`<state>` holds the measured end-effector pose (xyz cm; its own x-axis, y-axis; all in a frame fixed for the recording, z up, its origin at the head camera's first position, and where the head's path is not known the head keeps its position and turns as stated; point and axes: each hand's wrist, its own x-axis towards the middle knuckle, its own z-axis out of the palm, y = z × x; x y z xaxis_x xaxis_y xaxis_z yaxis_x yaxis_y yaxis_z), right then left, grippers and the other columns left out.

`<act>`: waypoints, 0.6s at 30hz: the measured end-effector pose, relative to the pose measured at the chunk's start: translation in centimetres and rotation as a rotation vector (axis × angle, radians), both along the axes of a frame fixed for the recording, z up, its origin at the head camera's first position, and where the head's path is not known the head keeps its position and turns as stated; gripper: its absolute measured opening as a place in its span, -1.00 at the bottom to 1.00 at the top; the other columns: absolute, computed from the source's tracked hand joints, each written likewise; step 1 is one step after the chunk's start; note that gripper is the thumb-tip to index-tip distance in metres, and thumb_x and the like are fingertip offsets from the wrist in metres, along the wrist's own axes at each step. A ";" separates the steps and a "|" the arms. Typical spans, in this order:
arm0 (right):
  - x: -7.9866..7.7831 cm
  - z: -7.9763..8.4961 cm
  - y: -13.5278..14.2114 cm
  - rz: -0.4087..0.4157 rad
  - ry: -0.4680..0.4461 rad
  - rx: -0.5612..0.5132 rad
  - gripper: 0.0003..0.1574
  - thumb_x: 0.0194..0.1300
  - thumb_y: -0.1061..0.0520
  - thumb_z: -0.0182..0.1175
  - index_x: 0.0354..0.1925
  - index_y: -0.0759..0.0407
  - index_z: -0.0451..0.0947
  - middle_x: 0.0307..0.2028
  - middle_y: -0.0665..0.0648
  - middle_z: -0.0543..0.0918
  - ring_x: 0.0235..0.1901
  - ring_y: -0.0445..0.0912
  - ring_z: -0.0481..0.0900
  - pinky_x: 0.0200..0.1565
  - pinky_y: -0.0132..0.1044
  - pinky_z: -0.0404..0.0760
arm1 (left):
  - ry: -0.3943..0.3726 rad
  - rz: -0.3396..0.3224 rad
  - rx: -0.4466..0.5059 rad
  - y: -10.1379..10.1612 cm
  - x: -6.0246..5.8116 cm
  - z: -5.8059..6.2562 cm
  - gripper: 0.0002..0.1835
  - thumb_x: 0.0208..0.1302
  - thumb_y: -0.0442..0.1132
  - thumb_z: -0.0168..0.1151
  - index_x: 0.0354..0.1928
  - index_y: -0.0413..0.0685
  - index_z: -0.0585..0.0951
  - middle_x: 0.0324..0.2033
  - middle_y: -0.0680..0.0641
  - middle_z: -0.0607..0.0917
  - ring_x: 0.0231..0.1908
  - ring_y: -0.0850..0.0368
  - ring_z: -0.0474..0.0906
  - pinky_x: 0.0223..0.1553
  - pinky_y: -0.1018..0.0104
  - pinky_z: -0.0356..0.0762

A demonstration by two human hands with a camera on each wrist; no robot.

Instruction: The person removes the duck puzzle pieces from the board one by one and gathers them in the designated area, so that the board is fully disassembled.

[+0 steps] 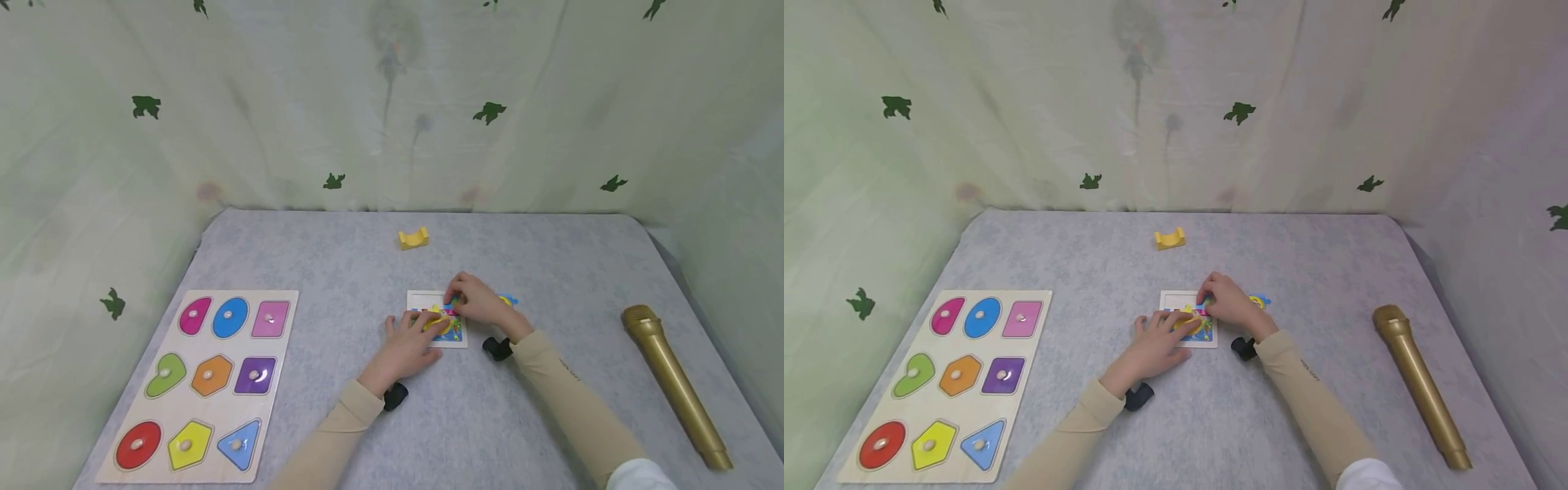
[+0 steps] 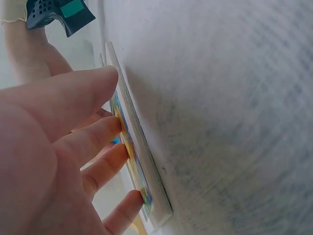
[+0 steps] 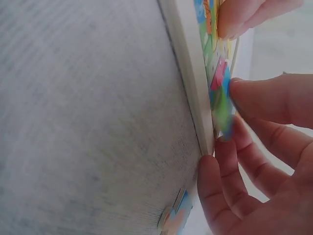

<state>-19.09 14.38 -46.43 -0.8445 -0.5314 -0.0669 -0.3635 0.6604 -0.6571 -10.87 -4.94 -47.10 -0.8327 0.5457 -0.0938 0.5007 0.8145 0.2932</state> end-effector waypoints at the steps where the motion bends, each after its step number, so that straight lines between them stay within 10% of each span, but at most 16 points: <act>1: 0.0 0.0 0.0 0.002 0.001 -0.011 -0.81 0.12 0.41 0.17 -0.38 0.16 0.60 -0.19 0.12 0.49 -0.31 -0.04 0.38 -0.26 -0.22 0.40 | -0.003 -0.001 0.003 0.0 0.0 0.0 -0.43 0.35 0.02 0.14 0.38 0.21 0.35 0.30 0.06 0.31 0.25 -0.07 0.14 0.07 -0.30 0.04; 10: -0.2 -0.5 0.7 -0.033 -0.029 -0.154 -0.75 0.21 0.45 0.13 -0.22 0.16 0.55 -0.18 0.12 0.60 -0.20 0.00 0.48 -0.10 -0.11 0.47 | -0.007 -0.008 -0.003 0.0 0.1 0.2 -0.42 0.37 0.02 0.13 0.40 0.21 0.32 0.33 0.06 0.29 0.27 -0.08 0.11 0.07 -0.30 0.03; 18: -0.9 0.4 4.2 -0.141 -0.100 -0.309 -0.80 0.28 0.33 0.15 -0.11 0.29 0.54 -0.15 0.25 0.58 -0.38 0.03 0.50 -0.38 -0.24 0.48 | -0.015 -0.008 -0.001 -0.1 0.2 0.2 -0.42 0.37 0.02 0.12 0.41 0.22 0.31 0.34 0.07 0.28 0.27 -0.08 0.12 0.09 -0.33 0.01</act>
<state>-20.00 18.60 -46.06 -0.9084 -0.4180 -0.0072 -0.2067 0.4640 -0.8614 -10.66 -5.05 -46.90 -0.8270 0.5520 -0.1067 0.5026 0.8109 0.2998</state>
